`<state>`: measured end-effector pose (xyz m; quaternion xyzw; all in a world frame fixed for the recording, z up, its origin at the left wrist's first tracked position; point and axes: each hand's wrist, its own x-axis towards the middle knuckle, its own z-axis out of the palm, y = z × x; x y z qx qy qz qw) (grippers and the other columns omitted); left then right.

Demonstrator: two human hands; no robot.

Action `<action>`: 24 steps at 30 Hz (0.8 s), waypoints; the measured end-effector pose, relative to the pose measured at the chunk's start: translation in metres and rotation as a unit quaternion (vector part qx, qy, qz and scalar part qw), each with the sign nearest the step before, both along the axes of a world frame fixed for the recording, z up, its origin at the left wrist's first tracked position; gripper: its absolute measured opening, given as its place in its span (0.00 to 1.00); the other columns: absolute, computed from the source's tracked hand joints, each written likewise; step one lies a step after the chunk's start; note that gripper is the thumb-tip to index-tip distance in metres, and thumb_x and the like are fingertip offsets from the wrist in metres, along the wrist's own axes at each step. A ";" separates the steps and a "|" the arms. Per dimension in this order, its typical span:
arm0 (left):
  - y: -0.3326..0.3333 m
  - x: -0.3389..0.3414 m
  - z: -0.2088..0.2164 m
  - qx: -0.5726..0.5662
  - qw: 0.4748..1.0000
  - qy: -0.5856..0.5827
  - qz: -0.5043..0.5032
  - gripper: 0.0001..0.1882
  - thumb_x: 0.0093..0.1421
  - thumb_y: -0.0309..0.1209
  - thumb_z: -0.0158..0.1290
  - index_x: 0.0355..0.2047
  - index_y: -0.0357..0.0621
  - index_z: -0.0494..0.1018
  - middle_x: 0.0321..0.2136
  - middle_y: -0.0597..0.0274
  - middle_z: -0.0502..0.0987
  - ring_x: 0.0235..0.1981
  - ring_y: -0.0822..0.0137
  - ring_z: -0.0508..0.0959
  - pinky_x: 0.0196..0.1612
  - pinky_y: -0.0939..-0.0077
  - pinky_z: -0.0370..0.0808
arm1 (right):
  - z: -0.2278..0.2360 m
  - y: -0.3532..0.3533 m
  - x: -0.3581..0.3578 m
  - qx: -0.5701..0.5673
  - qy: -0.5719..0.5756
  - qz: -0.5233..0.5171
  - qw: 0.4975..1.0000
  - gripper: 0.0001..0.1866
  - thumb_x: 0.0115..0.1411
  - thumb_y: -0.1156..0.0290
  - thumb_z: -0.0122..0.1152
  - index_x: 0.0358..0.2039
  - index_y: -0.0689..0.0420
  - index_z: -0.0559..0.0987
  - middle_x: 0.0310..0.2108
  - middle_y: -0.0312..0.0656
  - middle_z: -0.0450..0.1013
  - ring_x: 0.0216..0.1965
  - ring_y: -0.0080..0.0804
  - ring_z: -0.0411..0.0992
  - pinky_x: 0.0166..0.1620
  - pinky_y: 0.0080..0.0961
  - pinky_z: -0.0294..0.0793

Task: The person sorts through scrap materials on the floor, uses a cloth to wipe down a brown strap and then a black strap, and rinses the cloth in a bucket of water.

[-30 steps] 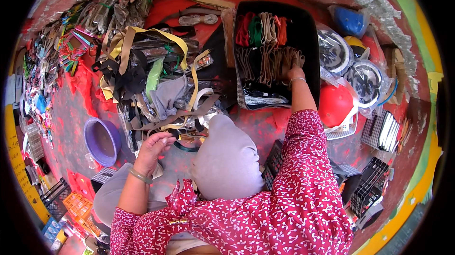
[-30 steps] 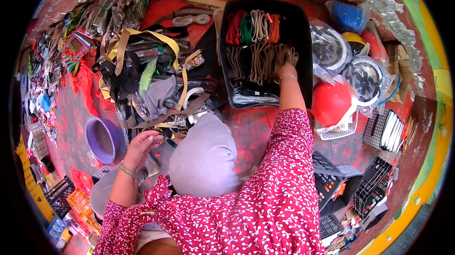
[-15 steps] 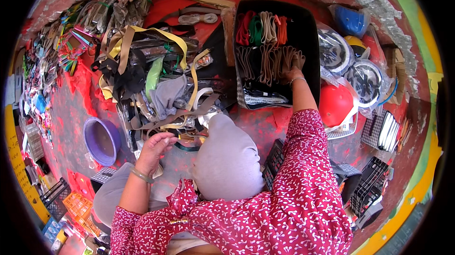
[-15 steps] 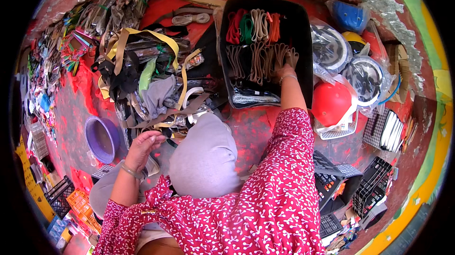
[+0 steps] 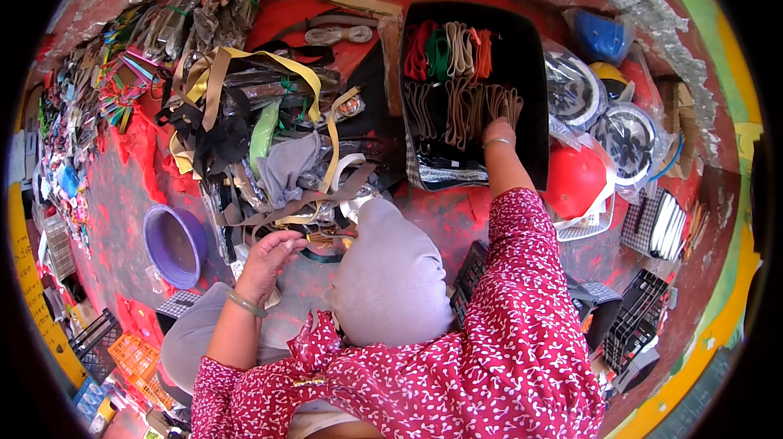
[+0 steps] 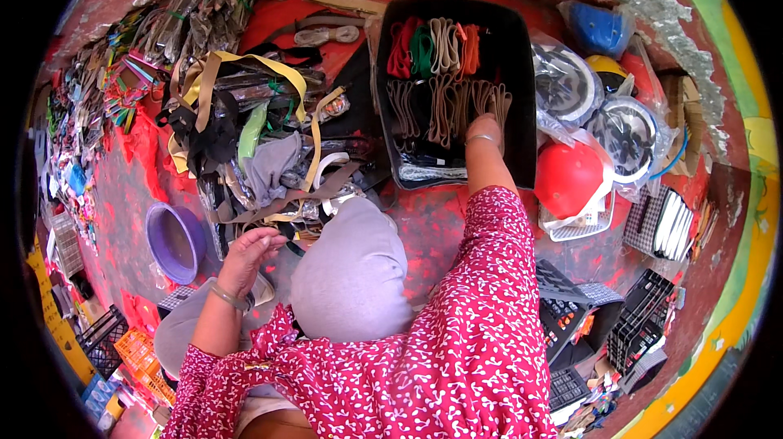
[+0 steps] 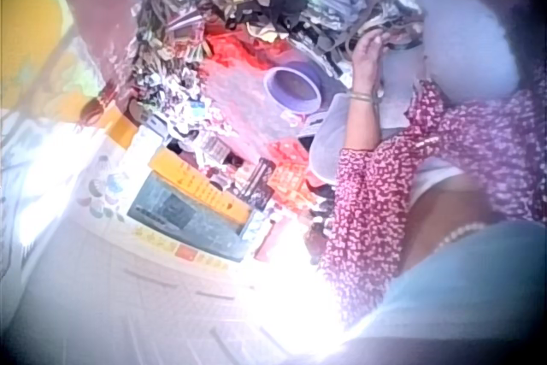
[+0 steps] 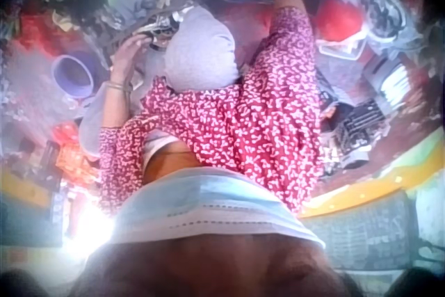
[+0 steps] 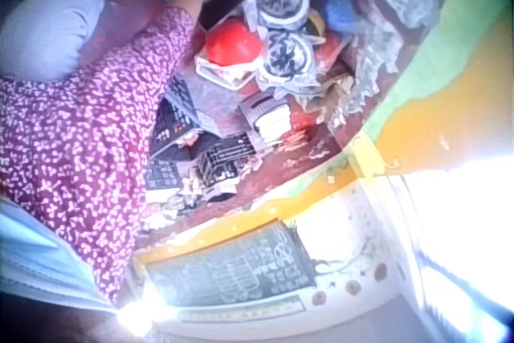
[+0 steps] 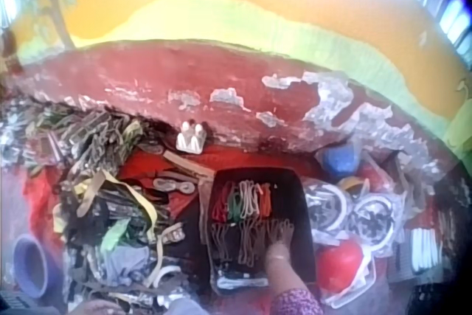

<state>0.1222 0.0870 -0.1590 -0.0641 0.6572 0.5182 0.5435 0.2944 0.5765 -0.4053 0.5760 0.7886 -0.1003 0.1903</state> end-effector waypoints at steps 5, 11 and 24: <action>-0.004 0.002 -0.002 0.002 1.000 0.000 0.005 0.13 0.61 0.30 0.46 0.44 0.39 0.70 0.39 0.58 0.76 0.41 0.72 0.75 0.42 0.82 0.70 | 0.049 -0.004 -0.010 -0.042 -0.007 0.019 0.999 0.21 0.58 0.60 0.49 0.47 0.60 0.68 0.45 0.55 0.70 0.49 0.46 0.69 0.47 0.37 0.71; -0.005 0.003 -0.002 -0.007 1.000 -0.002 0.012 0.12 0.61 0.30 0.46 0.44 0.39 0.70 0.39 0.58 0.76 0.41 0.72 0.75 0.42 0.82 0.70 | 0.016 0.006 0.009 -0.002 0.082 -0.096 0.992 0.39 0.54 0.48 0.51 0.57 0.63 0.55 0.56 0.58 0.56 0.56 0.55 0.58 0.55 0.44 0.61; -0.007 0.002 -0.001 -0.001 1.000 0.003 0.003 0.13 0.61 0.30 0.46 0.44 0.40 0.70 0.40 0.58 0.76 0.41 0.72 0.75 0.42 0.82 0.70 | 0.016 0.053 0.024 -0.175 0.199 -0.069 0.962 0.36 0.52 0.43 0.48 0.48 0.64 0.70 0.49 0.54 0.67 0.53 0.48 0.64 0.55 0.41 0.60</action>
